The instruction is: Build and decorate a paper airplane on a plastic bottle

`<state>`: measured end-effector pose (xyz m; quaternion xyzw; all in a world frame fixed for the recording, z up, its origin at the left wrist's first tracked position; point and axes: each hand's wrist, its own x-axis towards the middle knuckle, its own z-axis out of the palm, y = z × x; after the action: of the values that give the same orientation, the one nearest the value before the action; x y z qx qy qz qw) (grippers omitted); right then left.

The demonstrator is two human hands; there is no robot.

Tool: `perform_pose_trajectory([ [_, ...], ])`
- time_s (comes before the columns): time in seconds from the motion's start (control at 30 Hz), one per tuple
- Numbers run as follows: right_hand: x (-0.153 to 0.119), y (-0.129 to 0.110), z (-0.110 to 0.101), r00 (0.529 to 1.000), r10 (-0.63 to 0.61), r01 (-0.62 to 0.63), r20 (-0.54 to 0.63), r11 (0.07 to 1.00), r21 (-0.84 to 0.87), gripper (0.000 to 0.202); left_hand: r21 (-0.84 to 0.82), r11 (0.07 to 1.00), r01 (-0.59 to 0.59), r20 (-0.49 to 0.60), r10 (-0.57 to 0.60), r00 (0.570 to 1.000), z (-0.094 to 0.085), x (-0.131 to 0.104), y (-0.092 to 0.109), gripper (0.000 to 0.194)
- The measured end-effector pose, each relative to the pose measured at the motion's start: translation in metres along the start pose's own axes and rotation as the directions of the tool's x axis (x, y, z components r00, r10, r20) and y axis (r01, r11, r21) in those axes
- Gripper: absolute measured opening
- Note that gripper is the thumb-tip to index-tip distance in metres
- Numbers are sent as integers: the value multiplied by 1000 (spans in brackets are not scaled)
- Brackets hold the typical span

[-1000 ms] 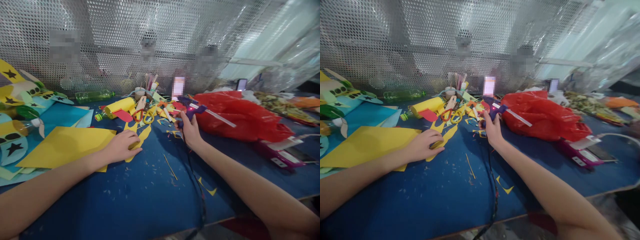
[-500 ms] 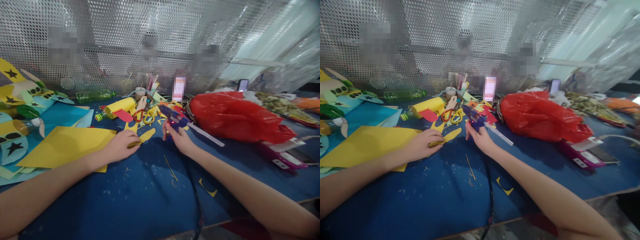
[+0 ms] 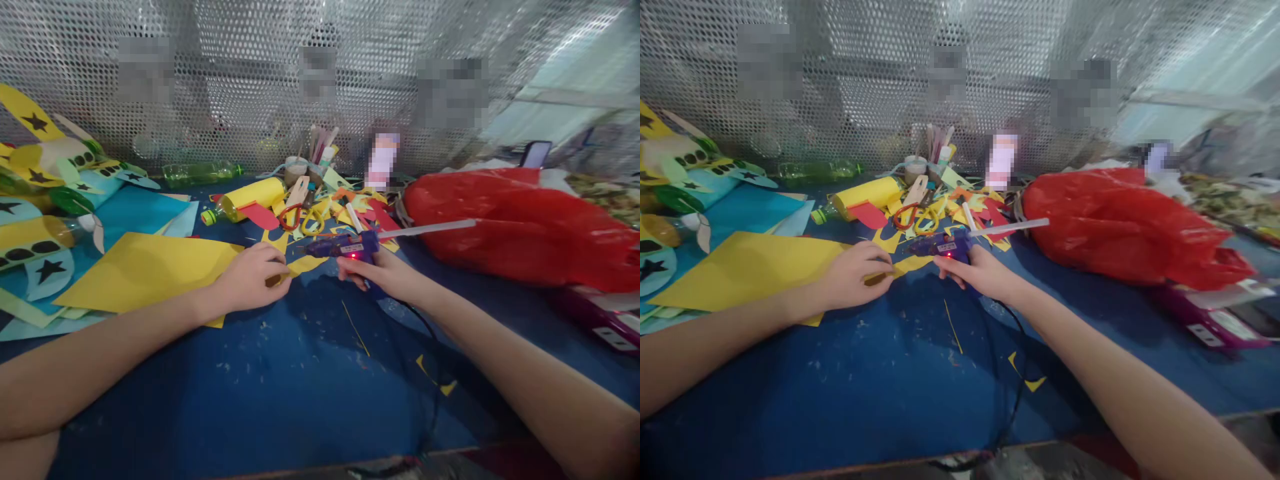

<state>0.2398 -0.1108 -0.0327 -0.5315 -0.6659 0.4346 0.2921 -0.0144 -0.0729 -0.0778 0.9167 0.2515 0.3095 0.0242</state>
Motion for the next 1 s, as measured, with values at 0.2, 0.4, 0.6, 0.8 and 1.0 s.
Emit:
perform_pose_trajectory([
  [0.2,-7,-7,4,993,117,-113,10,974,-198,53,-9,999,-52,-45,51,998,-3,1,3,23],
  [0.4,-9,-10,9,986,165,-158,-5,930,-332,50,-37,995,-91,-73,88,993,0,0,2,26],
  [0.6,-10,-12,7,985,169,-167,-27,911,-378,50,-35,990,-138,-81,135,988,1,1,2,32],
  [0.8,-10,-12,14,989,138,-145,-45,919,-366,51,-37,990,-135,-62,133,989,0,1,2,33],
  [1.0,-11,-14,14,982,190,-181,-12,914,-364,53,-40,990,-133,-58,131,990,2,0,1,34],
])
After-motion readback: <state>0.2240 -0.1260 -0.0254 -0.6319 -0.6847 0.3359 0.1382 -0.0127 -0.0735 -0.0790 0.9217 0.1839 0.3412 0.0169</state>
